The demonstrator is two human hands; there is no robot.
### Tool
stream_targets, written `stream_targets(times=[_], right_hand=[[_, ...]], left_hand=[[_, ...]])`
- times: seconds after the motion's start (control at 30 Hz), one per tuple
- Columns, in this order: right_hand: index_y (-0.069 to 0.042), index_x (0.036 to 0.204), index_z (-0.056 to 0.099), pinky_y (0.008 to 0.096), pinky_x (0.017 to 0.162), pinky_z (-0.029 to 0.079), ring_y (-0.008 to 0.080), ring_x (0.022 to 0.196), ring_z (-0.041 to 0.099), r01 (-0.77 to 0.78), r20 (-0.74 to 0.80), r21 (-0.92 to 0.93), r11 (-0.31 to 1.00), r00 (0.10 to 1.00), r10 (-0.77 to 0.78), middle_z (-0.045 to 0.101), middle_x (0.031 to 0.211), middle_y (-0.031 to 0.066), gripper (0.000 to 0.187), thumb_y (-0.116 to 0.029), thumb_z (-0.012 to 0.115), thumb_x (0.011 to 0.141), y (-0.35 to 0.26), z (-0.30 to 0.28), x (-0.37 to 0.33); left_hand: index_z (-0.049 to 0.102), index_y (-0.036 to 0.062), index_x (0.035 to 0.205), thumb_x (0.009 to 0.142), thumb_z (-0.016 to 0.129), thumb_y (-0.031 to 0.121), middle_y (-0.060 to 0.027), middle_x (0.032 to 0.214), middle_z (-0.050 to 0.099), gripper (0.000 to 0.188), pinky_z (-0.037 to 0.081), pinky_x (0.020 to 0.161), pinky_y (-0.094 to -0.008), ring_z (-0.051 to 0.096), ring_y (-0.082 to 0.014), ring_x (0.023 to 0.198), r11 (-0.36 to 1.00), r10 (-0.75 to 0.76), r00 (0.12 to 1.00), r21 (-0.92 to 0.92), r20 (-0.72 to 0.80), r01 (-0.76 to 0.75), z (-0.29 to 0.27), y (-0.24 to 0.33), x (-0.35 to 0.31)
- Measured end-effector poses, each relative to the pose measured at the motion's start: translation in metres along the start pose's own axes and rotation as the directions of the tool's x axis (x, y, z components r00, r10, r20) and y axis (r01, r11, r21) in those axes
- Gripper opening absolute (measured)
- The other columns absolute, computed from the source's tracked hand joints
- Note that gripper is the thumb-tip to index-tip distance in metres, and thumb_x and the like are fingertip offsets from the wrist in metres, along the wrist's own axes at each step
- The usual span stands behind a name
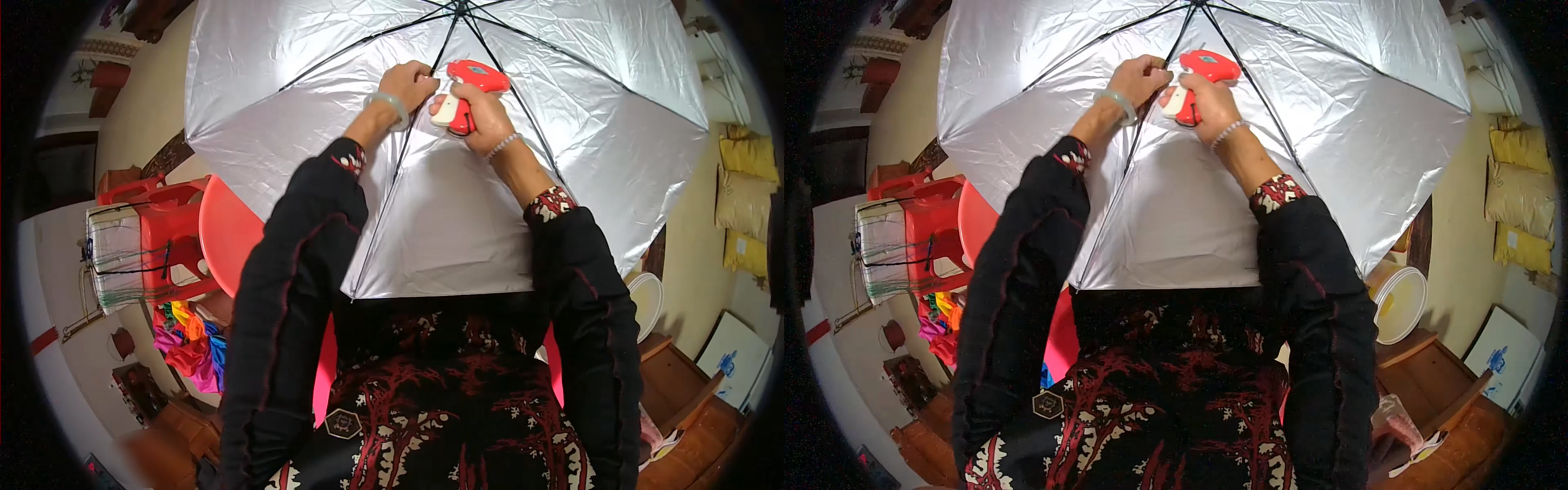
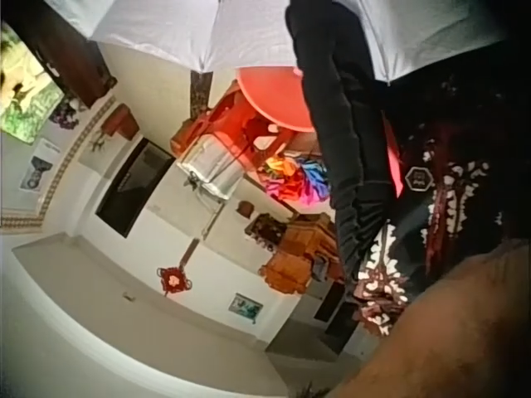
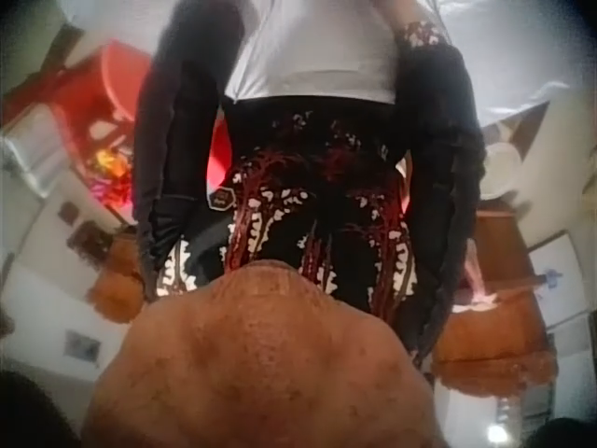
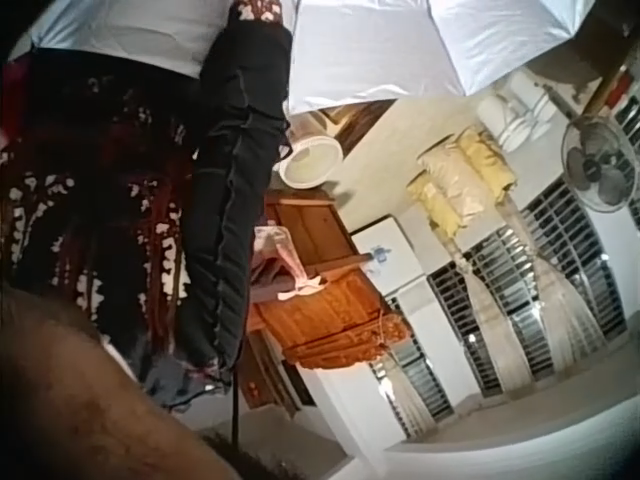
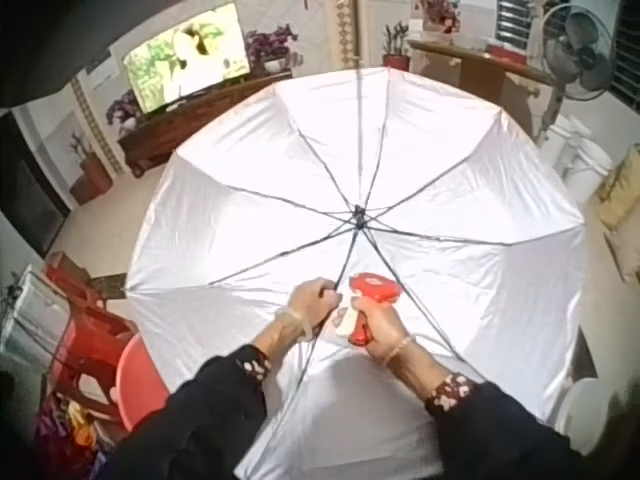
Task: Organizing umbrellas and buckets, then sorting small objects on the floor.
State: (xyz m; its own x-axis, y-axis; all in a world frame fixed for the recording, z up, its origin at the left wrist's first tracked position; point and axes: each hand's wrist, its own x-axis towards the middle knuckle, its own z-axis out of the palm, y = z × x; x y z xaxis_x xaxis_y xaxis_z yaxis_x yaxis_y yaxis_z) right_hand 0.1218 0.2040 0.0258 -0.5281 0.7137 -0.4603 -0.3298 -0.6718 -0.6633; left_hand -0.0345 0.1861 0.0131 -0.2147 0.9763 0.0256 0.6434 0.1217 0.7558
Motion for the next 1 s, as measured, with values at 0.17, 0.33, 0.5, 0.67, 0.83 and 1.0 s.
stream_targets(times=[0.17, 0.33, 0.5, 0.67, 0.83, 1.0], right_hand=[[0.006, 0.104, 0.045, 0.0384, 0.068, 0.054, 0.0288, 0.075, 0.063, -0.065, 0.018, 0.025, 0.998, 0.998, 0.065, 0.060, 0.085, 0.0186, 0.027, -0.010, 0.049, 0.082, 0.005, 0.008, -0.001], [0.005, 0.107, 0.044, 0.0394, 0.072, 0.054, 0.0288, 0.077, 0.063, -0.098, 0.032, -0.008, 0.995, 0.995, 0.098, 0.060, 0.087, 0.0186, 0.029, -0.010, 0.049, 0.083, 0.005, 0.013, -0.001], [0.004, 0.106, 0.044, 0.0395, 0.070, 0.054, 0.0288, 0.075, 0.063, -0.129, 0.049, 0.033, 0.991, 0.991, 0.127, 0.060, 0.087, 0.0186, 0.029, -0.011, 0.050, 0.083, 0.004, 0.010, 0.000], [0.003, 0.106, 0.045, 0.0391, 0.067, 0.054, 0.0288, 0.073, 0.063, -0.210, 0.065, 0.046, 0.977, 0.976, 0.207, 0.060, 0.086, 0.0183, 0.028, -0.011, 0.051, 0.083, -0.003, 0.006, 0.000], [0.001, 0.105, 0.046, 0.0388, 0.066, 0.054, 0.0281, 0.071, 0.063, -0.216, 0.082, 0.017, 0.976, 0.973, 0.214, 0.060, 0.084, 0.0177, 0.027, -0.011, 0.052, 0.082, -0.005, 0.005, 0.003], [0.000, 0.104, 0.047, 0.0388, 0.065, 0.054, 0.0275, 0.071, 0.063, -0.191, 0.094, -0.085, 0.978, 0.976, 0.198, 0.060, 0.082, 0.0168, 0.027, -0.011, 0.053, 0.080, -0.012, 0.005, -0.002]], left_hand=[[0.064, 0.0007, 0.087, 0.073, 0.061, 0.025, -0.0133, 0.076, 0.064, 0.028, 0.048, 0.068, -0.0314, 0.062, -0.0247, 0.072, 0.987, -0.109, 0.994, -0.125, -0.033, 0.104, 0.002, -0.005, -0.004], [0.064, 0.0010, 0.086, 0.073, 0.061, 0.025, -0.0123, 0.074, 0.064, 0.027, 0.048, 0.066, -0.0313, 0.062, -0.0232, 0.069, 0.976, -0.092, 0.994, -0.202, -0.062, 0.078, 0.005, -0.012, -0.004], [0.062, -0.0018, 0.089, 0.076, 0.060, 0.019, -0.0092, 0.074, 0.063, 0.025, 0.047, 0.062, -0.0254, 0.060, -0.0141, 0.065, 0.984, -0.049, 0.997, -0.174, -0.061, 0.038, 0.005, -0.014, -0.006], [0.061, -0.0032, 0.089, 0.077, 0.059, 0.016, -0.0066, 0.074, 0.062, 0.023, 0.046, 0.060, -0.0223, 0.057, -0.0092, 0.064, 0.988, -0.024, 0.998, -0.155, -0.054, 0.016, 0.002, -0.010, -0.008], [0.061, -0.0025, 0.088, 0.076, 0.059, 0.016, -0.0053, 0.072, 0.062, 0.022, 0.046, 0.060, -0.0233, 0.057, -0.0103, 0.063, 0.982, -0.011, 0.999, -0.190, -0.039, 0.004, 0.007, -0.014, -0.006], [0.060, -0.0023, 0.088, 0.075, 0.060, 0.015, -0.0071, 0.070, 0.060, 0.022, 0.047, 0.059, -0.0255, 0.057, -0.0133, 0.061, 0.994, 0.087, 0.996, -0.069, -0.012, -0.087, 0.002, -0.015, -0.004]])
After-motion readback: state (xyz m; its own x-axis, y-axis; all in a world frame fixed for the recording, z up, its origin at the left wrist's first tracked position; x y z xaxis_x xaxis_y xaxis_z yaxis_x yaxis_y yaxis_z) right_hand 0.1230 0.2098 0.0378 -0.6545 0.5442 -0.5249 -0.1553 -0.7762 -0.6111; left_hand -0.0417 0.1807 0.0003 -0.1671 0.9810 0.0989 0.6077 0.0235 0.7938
